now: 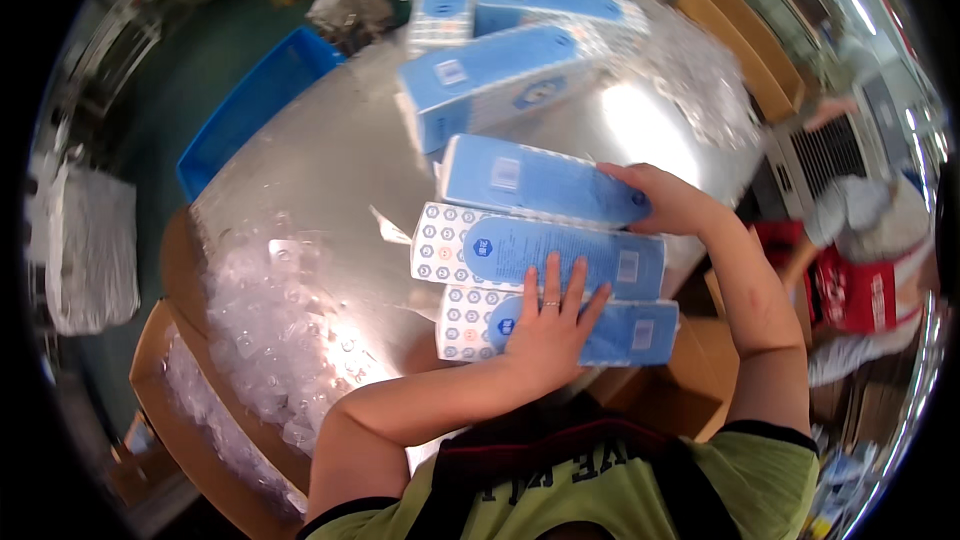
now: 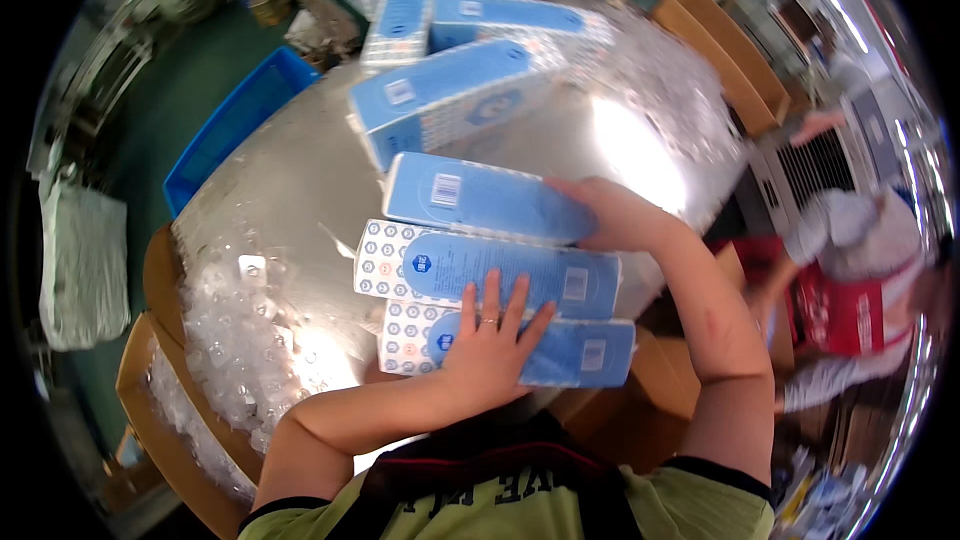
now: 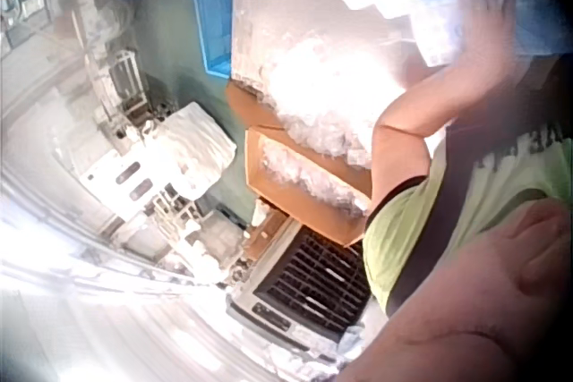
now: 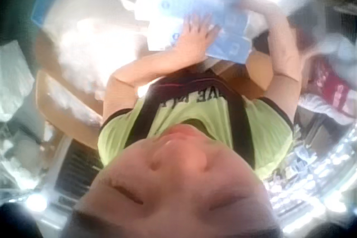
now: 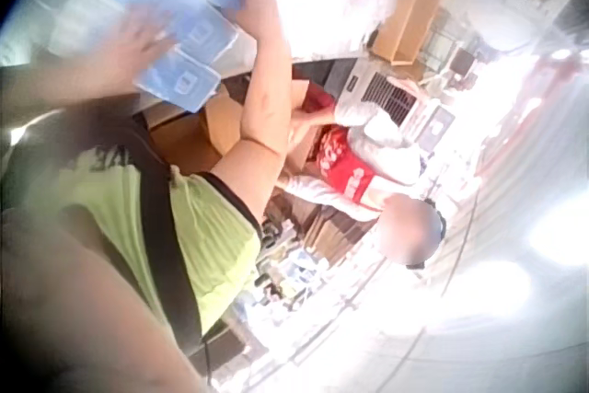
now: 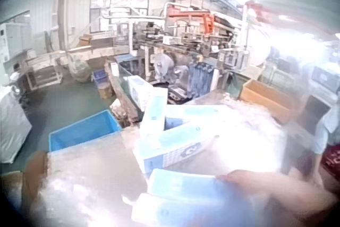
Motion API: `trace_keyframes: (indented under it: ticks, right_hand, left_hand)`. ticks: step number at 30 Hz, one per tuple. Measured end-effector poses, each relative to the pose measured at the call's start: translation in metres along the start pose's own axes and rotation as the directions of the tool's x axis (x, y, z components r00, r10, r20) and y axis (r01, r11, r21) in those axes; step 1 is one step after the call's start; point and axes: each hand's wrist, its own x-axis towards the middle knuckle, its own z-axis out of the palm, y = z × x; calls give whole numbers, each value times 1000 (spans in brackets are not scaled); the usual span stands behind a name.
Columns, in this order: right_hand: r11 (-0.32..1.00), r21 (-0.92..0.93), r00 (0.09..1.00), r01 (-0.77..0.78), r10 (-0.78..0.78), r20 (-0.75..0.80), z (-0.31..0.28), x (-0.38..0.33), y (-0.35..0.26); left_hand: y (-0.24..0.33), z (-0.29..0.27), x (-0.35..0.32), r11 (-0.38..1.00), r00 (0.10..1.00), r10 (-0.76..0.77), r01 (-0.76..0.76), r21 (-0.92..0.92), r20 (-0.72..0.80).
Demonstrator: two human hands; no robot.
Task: The person packs blue rectangular packages into a cardboard box on a metal table. They arrange the items inside, close the flaps, and then place the box onto a conveyor belt. A coworker in a red apron assists by handling the boxes on the conveyor.
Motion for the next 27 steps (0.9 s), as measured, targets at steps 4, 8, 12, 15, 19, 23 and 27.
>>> trace_keyframes:
  ticks: [4,8,12,15,19,23,27]
  right_hand:
    - [915,404,836,-21,238,-495,49,-90,86]
    - [282,894,475,348,769,-427,154,-126,128]
    - [-351,789,690,504,713,-124,185,-65,74]
    - [-394,768,743,504,651,-154,176,-132,61]
    - [-158,832,606,531,757,-243,179,-326,18]
    - [167,868,285,468,901,-327,179,-485,-52]
    - [366,833,38,414,908,-417,209,-547,-65]
  left_hand:
    - [-4,-26,-7,967,980,37,-85,-240,-195]
    - [-86,-21,4,109,802,-573,-127,-986,-167]
    - [-176,93,31,-686,966,-229,-250,-683,-124]
    - [-50,19,48,-599,934,-297,-345,-723,-200]
    - [62,-26,76,-776,994,-102,-108,-621,-45]
    - [168,78,103,-378,968,221,-32,-925,-123]
    - [230,165,50,86,930,368,-37,-996,-3]
